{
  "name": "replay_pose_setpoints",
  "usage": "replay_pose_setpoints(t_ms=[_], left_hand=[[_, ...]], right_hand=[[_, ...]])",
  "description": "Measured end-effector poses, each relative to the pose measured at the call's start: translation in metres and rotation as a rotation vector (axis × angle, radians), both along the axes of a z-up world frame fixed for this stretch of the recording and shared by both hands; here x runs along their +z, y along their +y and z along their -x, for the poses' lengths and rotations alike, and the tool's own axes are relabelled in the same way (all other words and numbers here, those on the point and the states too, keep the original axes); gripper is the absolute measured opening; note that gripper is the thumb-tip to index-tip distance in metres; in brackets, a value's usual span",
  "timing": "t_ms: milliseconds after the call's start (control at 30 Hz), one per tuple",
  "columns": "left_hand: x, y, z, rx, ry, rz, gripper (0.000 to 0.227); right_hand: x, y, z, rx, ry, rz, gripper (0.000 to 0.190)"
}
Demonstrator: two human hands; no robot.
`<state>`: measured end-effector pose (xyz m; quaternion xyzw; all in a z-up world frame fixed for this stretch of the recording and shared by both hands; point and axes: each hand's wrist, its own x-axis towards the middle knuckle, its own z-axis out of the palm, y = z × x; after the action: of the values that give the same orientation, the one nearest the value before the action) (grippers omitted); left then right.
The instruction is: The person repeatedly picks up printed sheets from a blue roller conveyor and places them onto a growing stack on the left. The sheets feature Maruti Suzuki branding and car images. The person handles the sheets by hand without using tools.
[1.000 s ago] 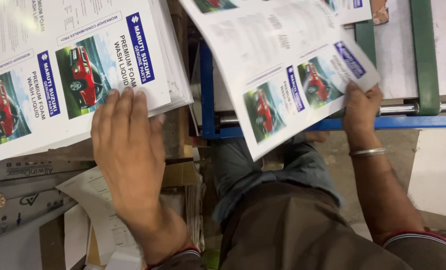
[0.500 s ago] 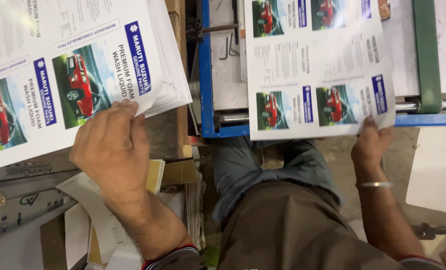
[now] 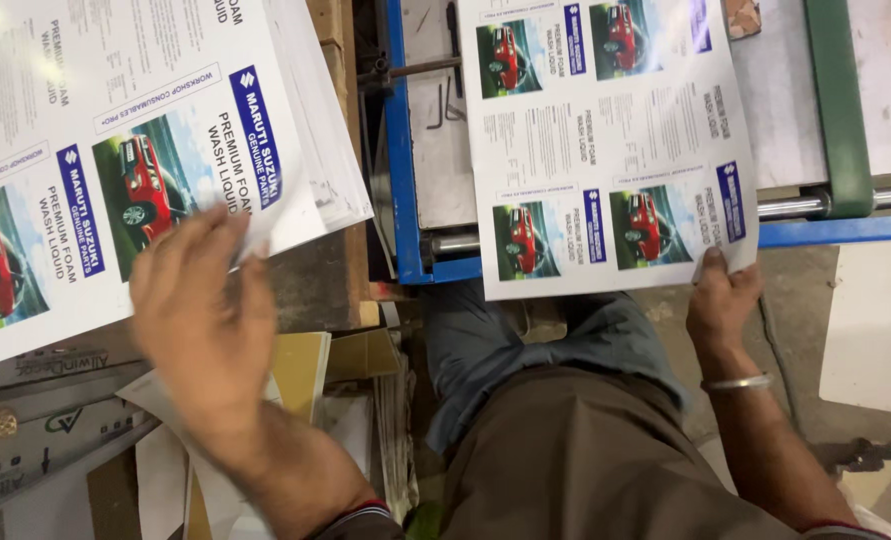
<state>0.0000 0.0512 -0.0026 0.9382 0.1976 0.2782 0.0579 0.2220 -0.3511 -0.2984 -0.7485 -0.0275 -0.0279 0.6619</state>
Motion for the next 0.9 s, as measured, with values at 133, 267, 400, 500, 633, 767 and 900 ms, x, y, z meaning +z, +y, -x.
replay_pose_setpoints(t_ms=[133, 267, 400, 500, 633, 767, 900], left_hand=[[-0.034, -0.002, -0.002, 0.041, -0.086, -0.049, 0.038], [-0.045, 0.007, 0.011, 0.033, -0.045, -0.045, 0.033], [-0.019, 0.019, 0.013, -0.007, 0.078, -0.038, 0.028], [0.018, 0.028, 0.008, 0.017, 0.058, 0.144, 0.020], [0.037, 0.029, 0.004, 0.156, -0.398, 0.185, 0.030], [-0.003, 0.017, -0.006, -0.163, -0.293, -0.056, 0.017], [-0.017, -0.002, -0.015, -0.107, -0.386, 0.018, 0.015]], right_hand=[[-0.001, 0.009, -0.029, 0.053, 0.123, -0.044, 0.029], [-0.002, 0.023, -0.058, 0.117, 0.124, -0.178, 0.029], [-0.006, 0.024, -0.064, 0.187, 0.325, -0.393, 0.034], [-0.010, 0.018, -0.055, 0.177, 0.372, -0.358, 0.039], [0.006, 0.027, -0.042, 0.198, 0.391, -0.339, 0.044], [0.054, 0.063, -0.032, 0.375, 0.427, -0.280, 0.049], [0.122, 0.107, -0.013, 0.703, 0.378, -0.371, 0.052]])
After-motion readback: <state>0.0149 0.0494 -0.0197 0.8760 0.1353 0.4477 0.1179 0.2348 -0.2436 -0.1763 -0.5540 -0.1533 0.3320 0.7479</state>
